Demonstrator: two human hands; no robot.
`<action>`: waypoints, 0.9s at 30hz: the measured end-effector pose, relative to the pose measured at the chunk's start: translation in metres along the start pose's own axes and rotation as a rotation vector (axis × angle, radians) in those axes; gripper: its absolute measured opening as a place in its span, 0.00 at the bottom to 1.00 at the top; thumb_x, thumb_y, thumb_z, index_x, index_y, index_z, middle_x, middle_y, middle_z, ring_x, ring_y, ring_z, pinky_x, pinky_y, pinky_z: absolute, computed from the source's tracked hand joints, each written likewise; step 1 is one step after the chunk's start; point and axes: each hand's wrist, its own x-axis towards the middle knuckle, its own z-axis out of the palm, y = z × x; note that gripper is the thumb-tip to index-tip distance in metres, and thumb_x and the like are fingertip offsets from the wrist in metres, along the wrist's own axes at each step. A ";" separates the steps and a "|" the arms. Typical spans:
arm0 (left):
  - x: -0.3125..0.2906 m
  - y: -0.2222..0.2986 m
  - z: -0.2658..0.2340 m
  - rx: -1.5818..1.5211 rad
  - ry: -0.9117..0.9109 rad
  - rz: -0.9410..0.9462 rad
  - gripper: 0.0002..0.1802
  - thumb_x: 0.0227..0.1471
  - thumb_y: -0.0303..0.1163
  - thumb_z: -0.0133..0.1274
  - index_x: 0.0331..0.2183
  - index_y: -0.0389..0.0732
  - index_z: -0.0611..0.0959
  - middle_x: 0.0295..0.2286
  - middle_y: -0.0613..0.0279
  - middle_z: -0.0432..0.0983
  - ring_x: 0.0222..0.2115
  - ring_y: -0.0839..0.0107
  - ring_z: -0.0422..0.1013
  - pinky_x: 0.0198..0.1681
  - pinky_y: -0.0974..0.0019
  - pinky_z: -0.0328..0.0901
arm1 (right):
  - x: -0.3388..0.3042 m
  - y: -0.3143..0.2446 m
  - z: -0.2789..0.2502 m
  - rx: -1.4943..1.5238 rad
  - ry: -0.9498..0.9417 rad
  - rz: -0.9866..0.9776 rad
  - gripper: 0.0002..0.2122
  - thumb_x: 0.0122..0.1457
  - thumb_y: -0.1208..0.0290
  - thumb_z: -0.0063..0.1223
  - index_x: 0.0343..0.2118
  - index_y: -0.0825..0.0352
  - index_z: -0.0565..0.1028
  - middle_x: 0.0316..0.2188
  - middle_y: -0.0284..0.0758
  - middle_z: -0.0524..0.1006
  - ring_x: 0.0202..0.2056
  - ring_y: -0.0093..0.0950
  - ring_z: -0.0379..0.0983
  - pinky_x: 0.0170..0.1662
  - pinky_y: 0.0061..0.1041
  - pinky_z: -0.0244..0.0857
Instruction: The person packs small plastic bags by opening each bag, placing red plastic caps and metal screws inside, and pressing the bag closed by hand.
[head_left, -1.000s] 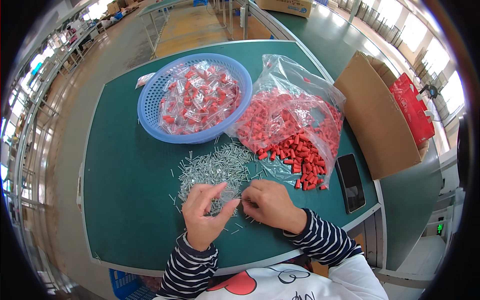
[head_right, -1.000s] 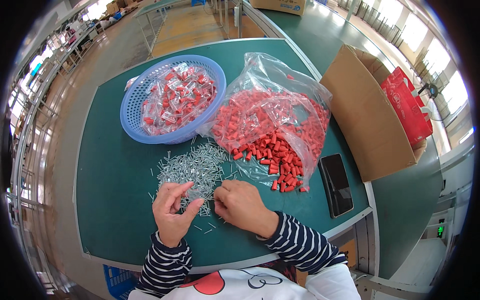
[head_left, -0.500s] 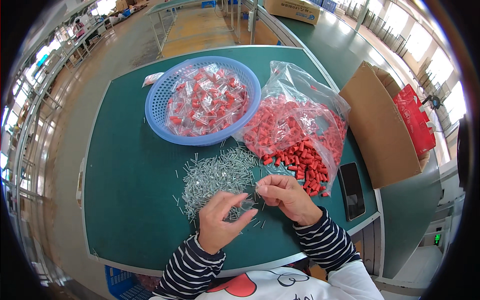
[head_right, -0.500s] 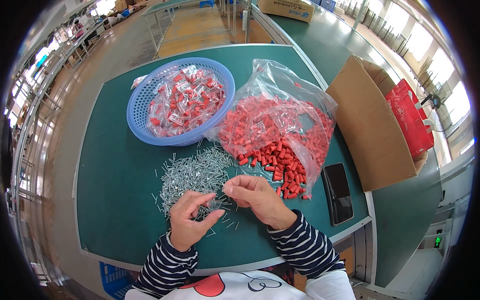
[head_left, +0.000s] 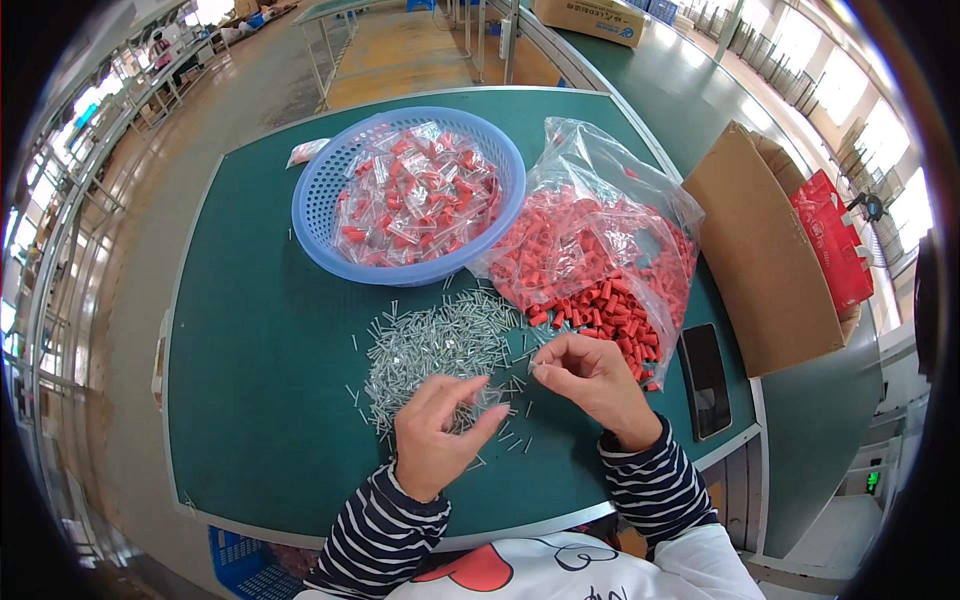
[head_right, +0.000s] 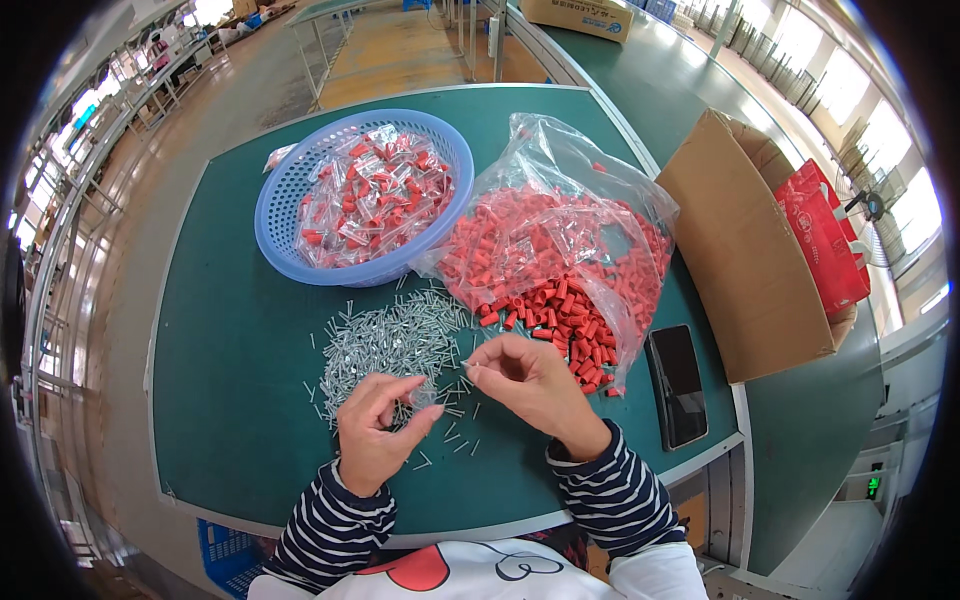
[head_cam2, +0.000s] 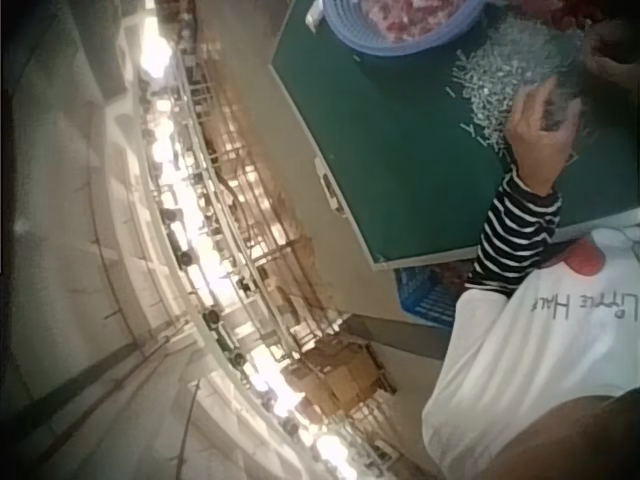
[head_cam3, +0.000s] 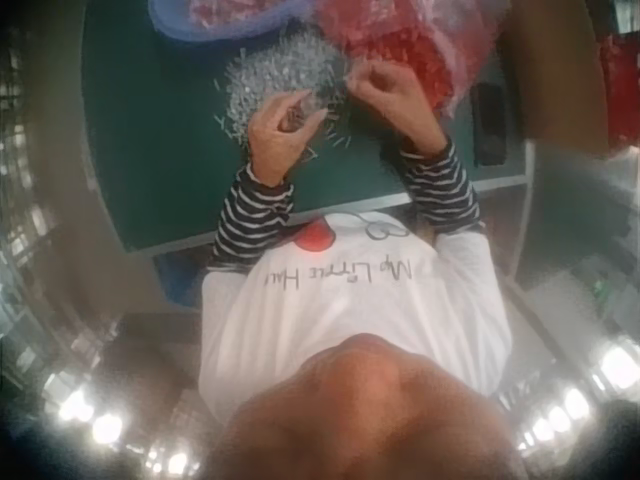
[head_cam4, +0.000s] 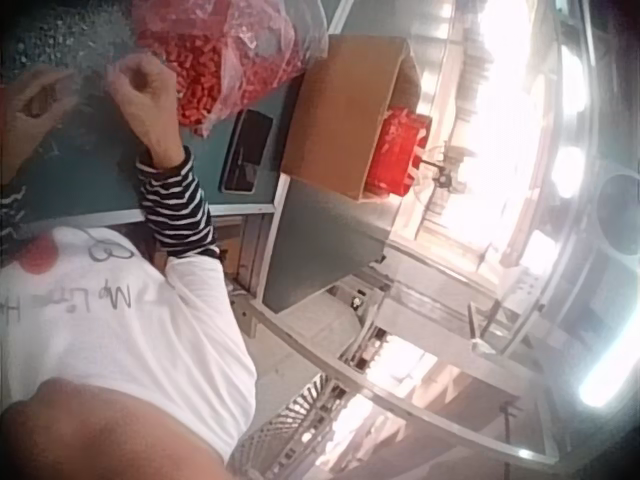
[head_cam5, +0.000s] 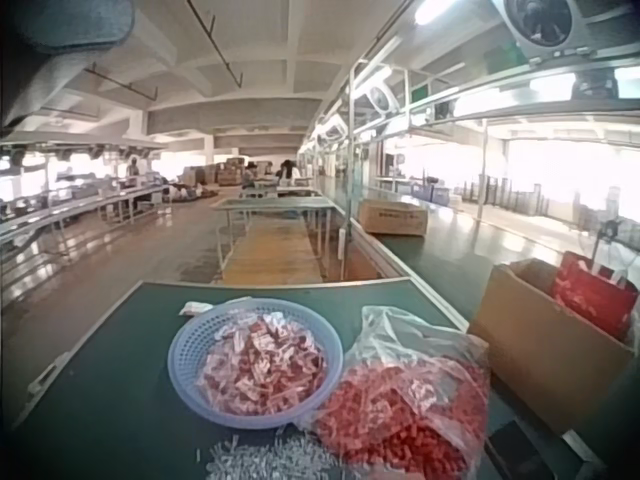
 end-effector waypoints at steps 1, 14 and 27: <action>0.000 -0.001 -0.001 -0.002 -0.001 0.000 0.23 0.37 0.27 0.70 0.40 0.41 0.84 0.27 0.68 0.74 0.16 0.83 0.53 0.17 0.76 0.50 | 0.000 0.001 -0.002 -0.001 0.002 0.001 0.08 0.59 0.67 0.59 0.34 0.67 0.78 0.26 0.23 0.73 0.27 0.13 0.67 0.31 0.14 0.61; -0.003 -0.002 0.004 0.048 -0.028 0.065 0.23 0.37 0.27 0.70 0.40 0.43 0.84 0.27 0.66 0.74 0.16 0.81 0.57 0.18 0.76 0.54 | 0.012 0.021 0.013 -1.182 -0.036 -0.427 0.06 0.46 0.73 0.62 0.27 0.65 0.78 0.23 0.33 0.75 0.27 0.32 0.74 0.28 0.31 0.67; -0.004 -0.003 0.009 0.016 -0.013 0.081 0.21 0.37 0.27 0.70 0.39 0.40 0.84 0.27 0.67 0.75 0.16 0.82 0.59 0.17 0.76 0.55 | -0.005 -0.006 0.022 -0.234 -0.077 -0.187 0.04 0.55 0.76 0.61 0.33 0.67 0.79 0.27 0.26 0.73 0.25 0.12 0.65 0.28 0.14 0.56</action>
